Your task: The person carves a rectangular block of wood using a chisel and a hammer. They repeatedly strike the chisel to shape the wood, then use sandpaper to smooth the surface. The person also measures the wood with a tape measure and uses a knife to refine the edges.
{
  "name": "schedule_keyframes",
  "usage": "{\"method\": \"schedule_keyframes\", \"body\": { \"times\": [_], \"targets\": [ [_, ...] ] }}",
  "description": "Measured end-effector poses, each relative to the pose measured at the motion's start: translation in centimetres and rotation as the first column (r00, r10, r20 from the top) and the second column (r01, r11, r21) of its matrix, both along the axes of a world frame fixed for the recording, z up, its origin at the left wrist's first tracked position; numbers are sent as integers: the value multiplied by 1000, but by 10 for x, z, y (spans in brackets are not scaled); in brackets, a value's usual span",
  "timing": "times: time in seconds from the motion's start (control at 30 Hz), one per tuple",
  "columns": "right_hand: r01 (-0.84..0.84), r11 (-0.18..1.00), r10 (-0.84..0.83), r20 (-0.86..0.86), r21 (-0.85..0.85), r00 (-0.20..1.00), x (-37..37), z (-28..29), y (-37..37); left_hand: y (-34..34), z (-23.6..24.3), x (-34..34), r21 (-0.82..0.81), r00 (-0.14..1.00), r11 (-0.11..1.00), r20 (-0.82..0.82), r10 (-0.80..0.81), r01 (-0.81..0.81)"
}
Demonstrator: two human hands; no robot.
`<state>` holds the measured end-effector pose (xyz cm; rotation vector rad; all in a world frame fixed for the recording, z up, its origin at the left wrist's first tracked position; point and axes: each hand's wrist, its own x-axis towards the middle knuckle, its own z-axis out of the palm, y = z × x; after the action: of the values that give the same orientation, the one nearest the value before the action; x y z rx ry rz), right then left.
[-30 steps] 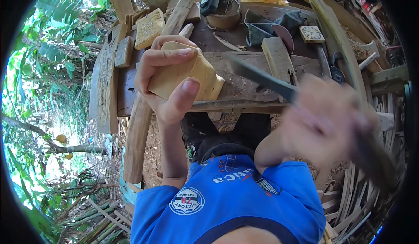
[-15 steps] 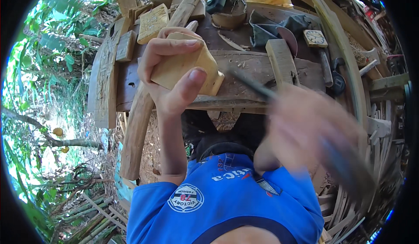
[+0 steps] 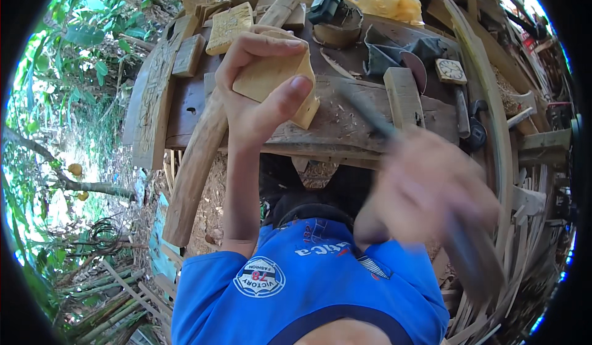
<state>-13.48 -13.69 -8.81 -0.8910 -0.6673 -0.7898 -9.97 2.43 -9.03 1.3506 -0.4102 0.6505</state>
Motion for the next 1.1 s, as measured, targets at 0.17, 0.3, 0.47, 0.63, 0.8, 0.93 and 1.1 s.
{"method": "schedule_keyframes", "body": {
  "times": [0.17,0.3,0.47,0.63,0.8,0.93,1.1],
  "targets": [
    [42,997,-43,-19,-64,999,18,-29,33,3,3,4,36,997,997,-43,65,-63],
    [-40,998,33,141,49,989,5,4,12,7,3,10,7,996,998,62,69,-69],
    [-116,990,109,85,75,990,-18,6,0,3,5,3,17,999,999,-37,38,-37],
    [28,998,-22,109,-56,994,24,-45,44,5,10,8,73,995,996,-73,62,-57],
    [-54,980,63,-44,194,997,13,-6,23,18,4,21,21,999,999,-39,-35,36],
    [33,968,-65,124,249,990,-26,34,2,9,4,20,50,1000,999,-17,10,-9],
    [50,992,-65,-133,-119,989,28,-50,28,4,9,21,44,994,996,-75,82,-79]
  ]
}}
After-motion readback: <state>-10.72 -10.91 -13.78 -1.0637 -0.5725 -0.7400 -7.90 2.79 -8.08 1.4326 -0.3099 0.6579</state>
